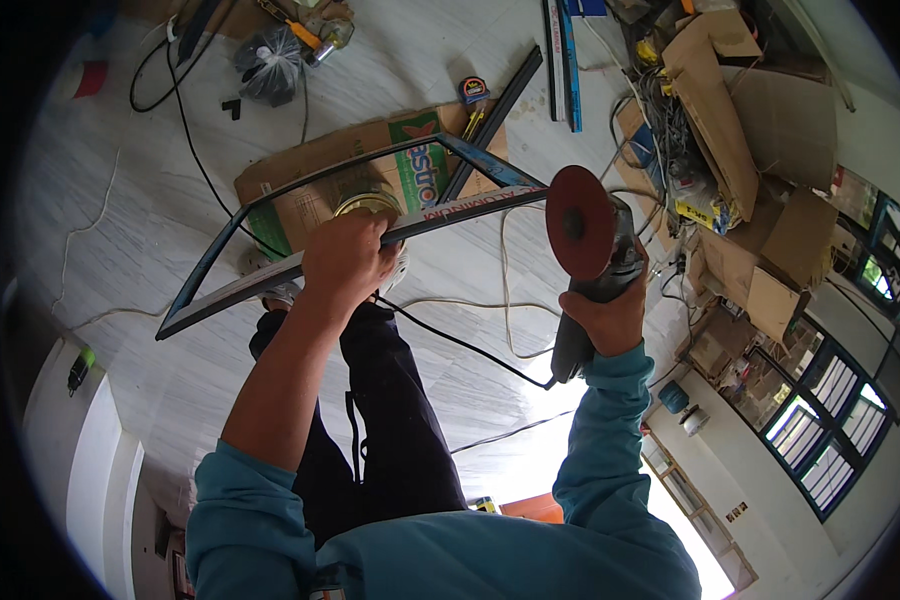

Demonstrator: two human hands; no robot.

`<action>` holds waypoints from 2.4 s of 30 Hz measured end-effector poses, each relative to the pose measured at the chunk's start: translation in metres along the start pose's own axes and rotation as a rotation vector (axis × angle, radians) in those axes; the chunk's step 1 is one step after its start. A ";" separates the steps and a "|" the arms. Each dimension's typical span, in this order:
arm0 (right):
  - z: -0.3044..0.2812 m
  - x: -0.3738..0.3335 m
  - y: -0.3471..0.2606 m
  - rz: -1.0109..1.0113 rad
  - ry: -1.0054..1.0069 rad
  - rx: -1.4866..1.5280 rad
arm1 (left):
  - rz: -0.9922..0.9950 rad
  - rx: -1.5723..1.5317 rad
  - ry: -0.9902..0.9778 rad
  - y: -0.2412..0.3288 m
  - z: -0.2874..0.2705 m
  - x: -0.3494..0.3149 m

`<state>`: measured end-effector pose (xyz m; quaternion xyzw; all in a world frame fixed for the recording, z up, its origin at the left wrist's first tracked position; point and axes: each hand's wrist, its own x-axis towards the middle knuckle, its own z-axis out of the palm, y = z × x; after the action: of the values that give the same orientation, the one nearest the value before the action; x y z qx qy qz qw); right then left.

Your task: The recorder is assembling and modifying aluminum window frame components using a utility knife and an angle grinder.

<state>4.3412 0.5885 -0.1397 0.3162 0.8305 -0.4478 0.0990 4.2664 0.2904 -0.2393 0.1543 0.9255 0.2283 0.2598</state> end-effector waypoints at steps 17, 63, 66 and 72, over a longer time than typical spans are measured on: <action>0.002 0.000 0.011 0.036 -0.037 0.083 | -0.048 0.010 -0.055 0.002 0.000 -0.002; 0.030 -0.065 0.130 0.498 0.154 1.028 | 0.065 -0.507 -0.308 0.038 -0.024 0.119; 0.028 -0.058 0.119 0.477 0.140 0.999 | 0.064 -0.504 -0.302 0.030 -0.030 0.105; 0.010 -0.028 0.085 0.334 0.051 0.810 | 0.037 -0.138 -0.171 0.015 -0.038 0.065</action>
<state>4.4140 0.6021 -0.1912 0.4705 0.5275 -0.7071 0.0174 4.1948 0.3158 -0.2293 0.1720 0.8791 0.2822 0.3435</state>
